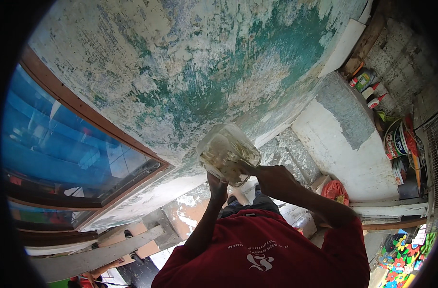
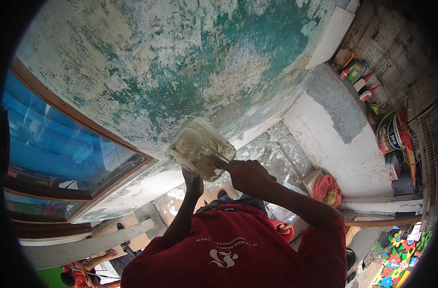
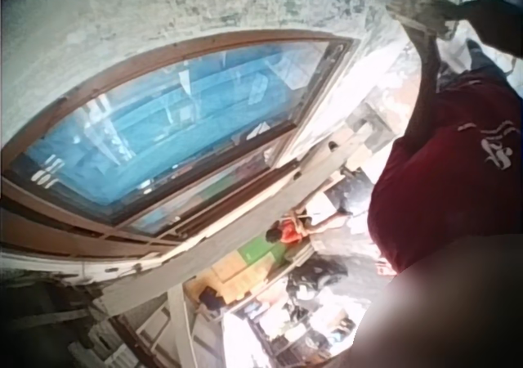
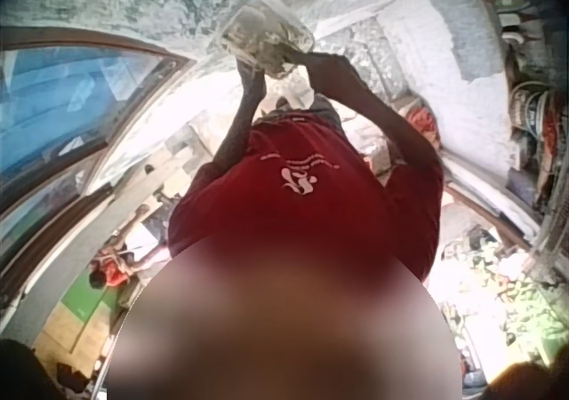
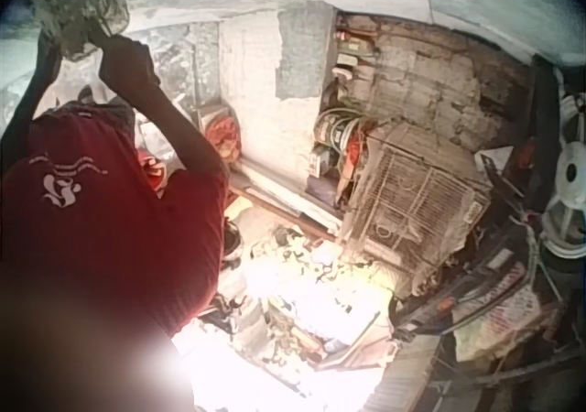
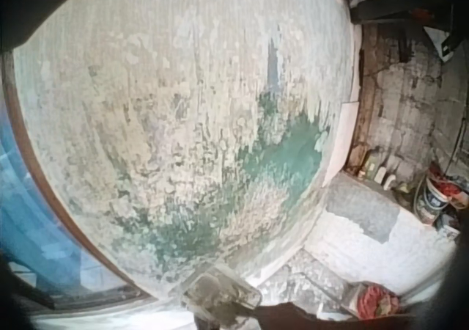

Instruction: The person applies wall putty or wall patch to a damaged wall using a scraper.

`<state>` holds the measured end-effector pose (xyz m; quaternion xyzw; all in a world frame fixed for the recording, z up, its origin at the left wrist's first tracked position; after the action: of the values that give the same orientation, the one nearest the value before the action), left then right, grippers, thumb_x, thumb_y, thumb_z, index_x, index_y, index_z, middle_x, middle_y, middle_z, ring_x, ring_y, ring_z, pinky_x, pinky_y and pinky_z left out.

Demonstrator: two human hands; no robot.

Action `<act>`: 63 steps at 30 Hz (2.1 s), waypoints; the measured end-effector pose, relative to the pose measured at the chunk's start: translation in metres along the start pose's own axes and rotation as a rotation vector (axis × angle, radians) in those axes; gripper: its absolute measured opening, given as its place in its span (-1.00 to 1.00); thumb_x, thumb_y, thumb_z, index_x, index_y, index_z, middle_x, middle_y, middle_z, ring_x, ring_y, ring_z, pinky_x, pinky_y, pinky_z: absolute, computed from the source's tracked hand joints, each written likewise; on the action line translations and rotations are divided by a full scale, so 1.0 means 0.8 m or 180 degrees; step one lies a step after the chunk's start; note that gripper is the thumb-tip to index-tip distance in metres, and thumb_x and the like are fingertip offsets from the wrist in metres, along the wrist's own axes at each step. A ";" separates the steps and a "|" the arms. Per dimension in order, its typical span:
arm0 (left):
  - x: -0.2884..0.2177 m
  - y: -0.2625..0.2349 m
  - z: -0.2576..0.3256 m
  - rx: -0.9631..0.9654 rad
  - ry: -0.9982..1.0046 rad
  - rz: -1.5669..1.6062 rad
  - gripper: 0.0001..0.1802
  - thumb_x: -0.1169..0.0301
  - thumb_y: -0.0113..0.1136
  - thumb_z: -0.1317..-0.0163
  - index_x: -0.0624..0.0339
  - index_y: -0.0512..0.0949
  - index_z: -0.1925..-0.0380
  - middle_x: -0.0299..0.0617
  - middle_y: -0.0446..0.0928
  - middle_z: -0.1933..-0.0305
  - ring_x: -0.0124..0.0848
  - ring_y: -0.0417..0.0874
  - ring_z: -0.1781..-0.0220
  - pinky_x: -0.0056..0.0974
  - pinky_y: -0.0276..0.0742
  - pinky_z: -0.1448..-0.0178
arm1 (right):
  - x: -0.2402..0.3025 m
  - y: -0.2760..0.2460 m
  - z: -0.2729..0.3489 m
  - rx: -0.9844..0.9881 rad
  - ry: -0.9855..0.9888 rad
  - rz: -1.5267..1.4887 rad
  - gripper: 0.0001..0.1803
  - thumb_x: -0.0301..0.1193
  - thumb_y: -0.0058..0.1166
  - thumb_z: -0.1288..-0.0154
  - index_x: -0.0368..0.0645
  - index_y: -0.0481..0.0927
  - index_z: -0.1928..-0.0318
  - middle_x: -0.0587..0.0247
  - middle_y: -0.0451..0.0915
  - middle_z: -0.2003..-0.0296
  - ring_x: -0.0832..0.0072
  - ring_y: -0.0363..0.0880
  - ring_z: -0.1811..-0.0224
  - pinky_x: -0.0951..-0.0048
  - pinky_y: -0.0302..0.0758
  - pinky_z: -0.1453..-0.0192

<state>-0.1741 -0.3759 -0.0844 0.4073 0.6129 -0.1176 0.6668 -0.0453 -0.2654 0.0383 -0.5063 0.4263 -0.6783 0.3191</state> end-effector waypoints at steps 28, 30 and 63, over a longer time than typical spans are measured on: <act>0.003 -0.007 0.005 -0.0322 0.0333 -0.0006 0.27 -0.31 0.30 0.10 0.33 -0.15 -0.31 0.03 0.13 -0.31 -0.20 0.22 -0.33 -0.12 0.24 -0.34 | 0.036 -0.020 0.009 -0.0126 -0.0172 0.0382 -0.14 -0.54 0.02 -0.08 0.03 0.04 -0.42 0.05 0.55 0.29 0.23 0.62 0.48 0.25 0.58 0.44; 0.008 -0.011 0.008 -0.0313 0.0376 -0.0105 0.27 -0.30 0.31 0.10 0.33 -0.16 -0.31 0.04 0.11 -0.32 -0.19 0.22 -0.34 -0.10 0.25 -0.34 | 0.037 -0.020 0.003 -0.0100 -0.0235 0.0042 -0.14 -0.53 0.02 -0.08 0.06 0.04 -0.42 0.08 0.55 0.30 0.25 0.62 0.48 0.25 0.57 0.46; 0.028 0.001 0.009 -0.0248 0.0156 0.0391 0.26 -0.24 0.33 0.09 0.21 -0.20 -0.36 -0.03 0.04 -0.38 -0.19 0.16 -0.39 -0.05 0.19 -0.40 | 0.022 -0.018 0.028 -0.0285 -0.0379 0.0334 -0.20 -0.46 0.04 -0.09 0.11 0.14 -0.39 0.17 0.54 0.34 0.30 0.60 0.51 0.30 0.54 0.51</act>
<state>-0.1635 -0.3722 -0.1052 0.4206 0.6070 -0.0425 0.6729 -0.0291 -0.2803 0.0619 -0.5364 0.4624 -0.6097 0.3560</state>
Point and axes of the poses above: each hand's wrist, its own z-axis away from the middle knuckle, its own y-axis out of the palm, x = y × z, the point moved 4 cm from there along -z, towards the middle knuckle
